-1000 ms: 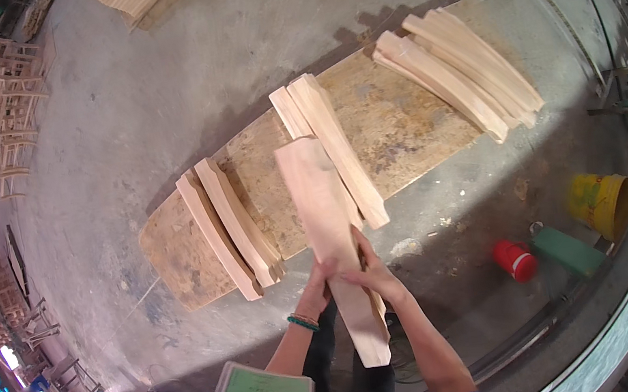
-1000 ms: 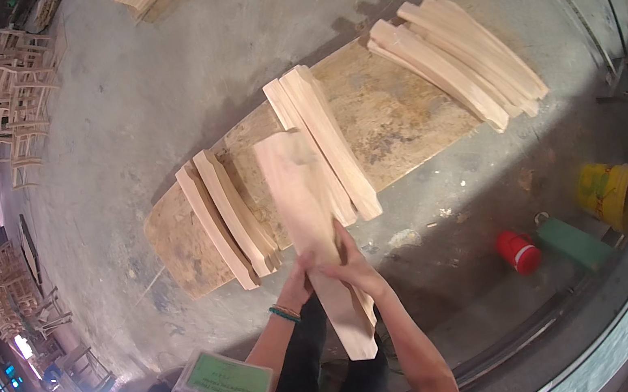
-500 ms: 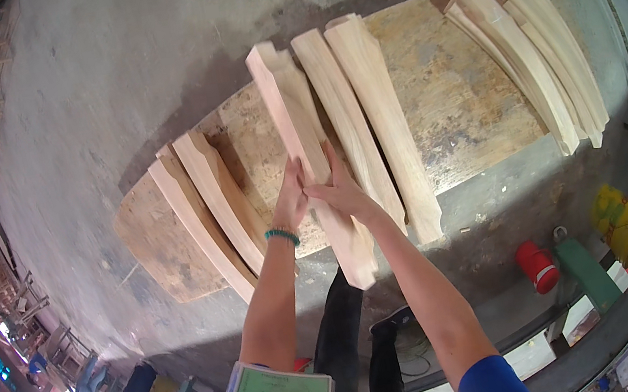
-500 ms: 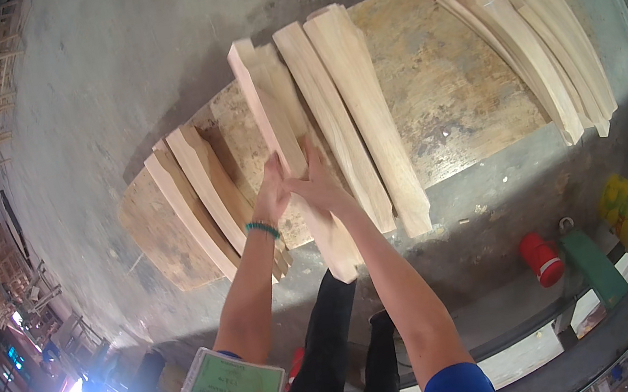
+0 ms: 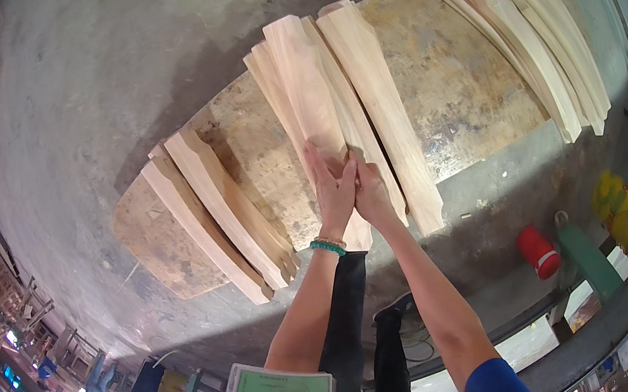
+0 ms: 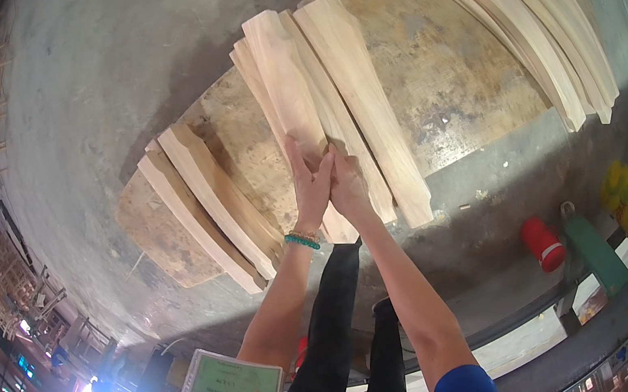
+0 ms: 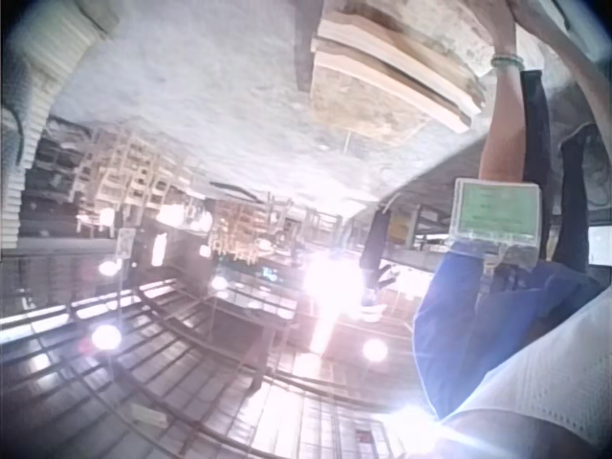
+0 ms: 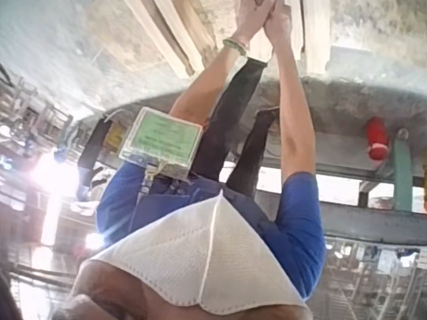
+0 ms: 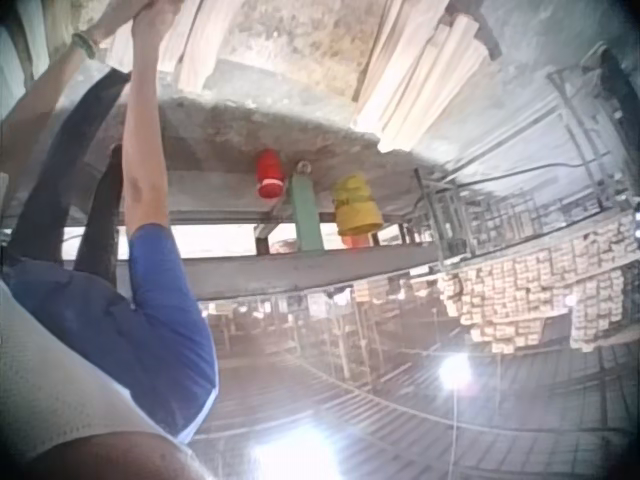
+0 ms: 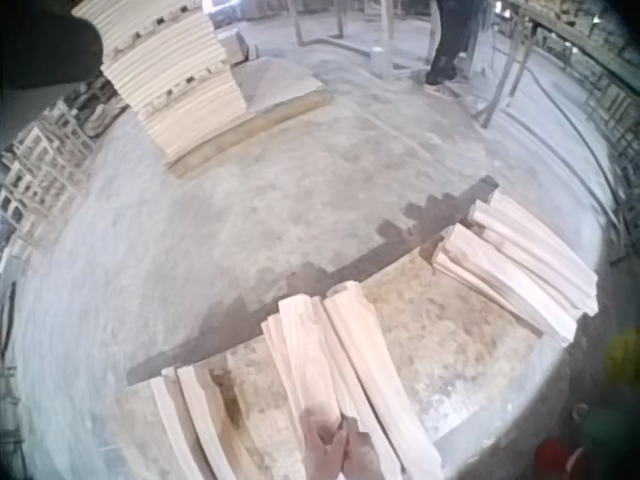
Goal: The person uses a handheld orbital sander to smooth the surfaces of several long, light-colored wooden planks on a green workbench. They repeatedly pick up each plank, sand it, flip it to sand the other side, and then place it back on the table or stack it with others.
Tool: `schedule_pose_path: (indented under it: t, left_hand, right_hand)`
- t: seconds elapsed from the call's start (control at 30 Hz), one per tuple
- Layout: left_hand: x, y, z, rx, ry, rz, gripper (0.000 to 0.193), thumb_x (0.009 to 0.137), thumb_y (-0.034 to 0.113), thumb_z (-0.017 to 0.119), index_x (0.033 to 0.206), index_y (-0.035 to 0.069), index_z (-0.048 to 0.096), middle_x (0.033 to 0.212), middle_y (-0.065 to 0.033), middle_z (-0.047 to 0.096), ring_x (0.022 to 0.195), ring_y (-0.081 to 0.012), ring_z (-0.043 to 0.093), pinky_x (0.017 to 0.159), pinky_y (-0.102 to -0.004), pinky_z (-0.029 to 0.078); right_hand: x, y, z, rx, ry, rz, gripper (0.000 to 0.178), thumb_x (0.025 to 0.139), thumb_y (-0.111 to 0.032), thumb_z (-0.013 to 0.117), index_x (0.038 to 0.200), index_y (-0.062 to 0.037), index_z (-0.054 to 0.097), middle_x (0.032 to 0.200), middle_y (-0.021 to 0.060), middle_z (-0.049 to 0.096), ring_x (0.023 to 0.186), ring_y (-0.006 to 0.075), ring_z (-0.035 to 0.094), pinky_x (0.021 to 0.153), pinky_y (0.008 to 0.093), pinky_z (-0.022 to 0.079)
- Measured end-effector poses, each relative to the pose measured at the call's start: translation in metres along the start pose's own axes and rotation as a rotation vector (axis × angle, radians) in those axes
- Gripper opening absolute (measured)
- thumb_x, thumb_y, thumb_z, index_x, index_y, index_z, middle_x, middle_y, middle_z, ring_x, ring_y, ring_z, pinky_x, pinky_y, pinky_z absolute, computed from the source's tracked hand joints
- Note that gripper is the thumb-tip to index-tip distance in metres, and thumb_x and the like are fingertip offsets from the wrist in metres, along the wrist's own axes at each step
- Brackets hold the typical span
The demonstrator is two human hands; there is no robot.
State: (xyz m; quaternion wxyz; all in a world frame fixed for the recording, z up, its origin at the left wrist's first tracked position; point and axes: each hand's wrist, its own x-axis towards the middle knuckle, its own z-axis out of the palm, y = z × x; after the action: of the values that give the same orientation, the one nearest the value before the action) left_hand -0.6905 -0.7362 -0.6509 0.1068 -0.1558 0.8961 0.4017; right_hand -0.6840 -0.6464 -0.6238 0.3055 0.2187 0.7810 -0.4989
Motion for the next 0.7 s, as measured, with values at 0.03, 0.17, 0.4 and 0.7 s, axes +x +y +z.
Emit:
schedule_pose_path:
  t: [0.03, 0.17, 0.4, 0.7]
  left_hand:
    - [-0.006, 0.021, 0.01, -0.124, -0.062, -0.021, 0.092, 0.09, 0.033, 0.068, 0.156, 0.003, 0.012, 0.138, -0.0183, 0.046, 0.124, -0.0232, 0.051, 0.099, -0.031, 0.045]
    - [0.007, 0.039, -0.002, -0.329, -0.423, -0.29, 0.083, 0.094, 0.021, 0.066, 0.155, -0.001, 0.014, 0.131, -0.0086, 0.048, 0.12, -0.0144, 0.049, 0.102, -0.0274, 0.039]
    - [-0.002, 0.043, 0.012, -0.529, -0.45, -0.315, 0.084, 0.093, 0.017, 0.066, 0.156, -0.001, 0.012, 0.125, -0.002, 0.049, 0.117, -0.0113, 0.05, 0.099, -0.0258, 0.041]
    - [0.017, 0.054, 0.014, -0.514, -0.498, -0.288, 0.083, 0.092, 0.023, 0.068, 0.155, 0.0, 0.018, 0.131, -0.0069, 0.051, 0.108, -0.0148, 0.051, 0.093, -0.0261, 0.044]
  right_hand:
    - [-0.006, 0.017, -0.014, -0.063, 0.102, -0.093, 0.055, 0.088, -0.003, 0.059, 0.141, -0.0051, 0.043, 0.123, 0.0222, 0.054, 0.116, 0.0383, 0.053, 0.094, 0.044, 0.048]
    - [-0.013, 0.034, -0.048, -0.327, 0.479, -0.32, 0.064, 0.084, 0.005, 0.059, 0.144, -0.0066, 0.04, 0.132, 0.0283, 0.047, 0.125, 0.0418, 0.048, 0.102, 0.0446, 0.045]
    - [0.027, 0.043, -0.107, -0.196, 0.236, 0.033, 0.083, 0.082, -0.018, 0.064, 0.154, -0.0102, 0.023, 0.142, 0.0248, 0.044, 0.13, 0.0393, 0.047, 0.105, 0.0461, 0.041]
    - [0.044, 0.059, -0.116, -0.206, 0.247, -0.054, 0.087, 0.085, -0.008, 0.061, 0.158, -0.0154, 0.013, 0.097, 0.0054, 0.07, 0.096, 0.0247, 0.066, 0.094, 0.0381, 0.049]
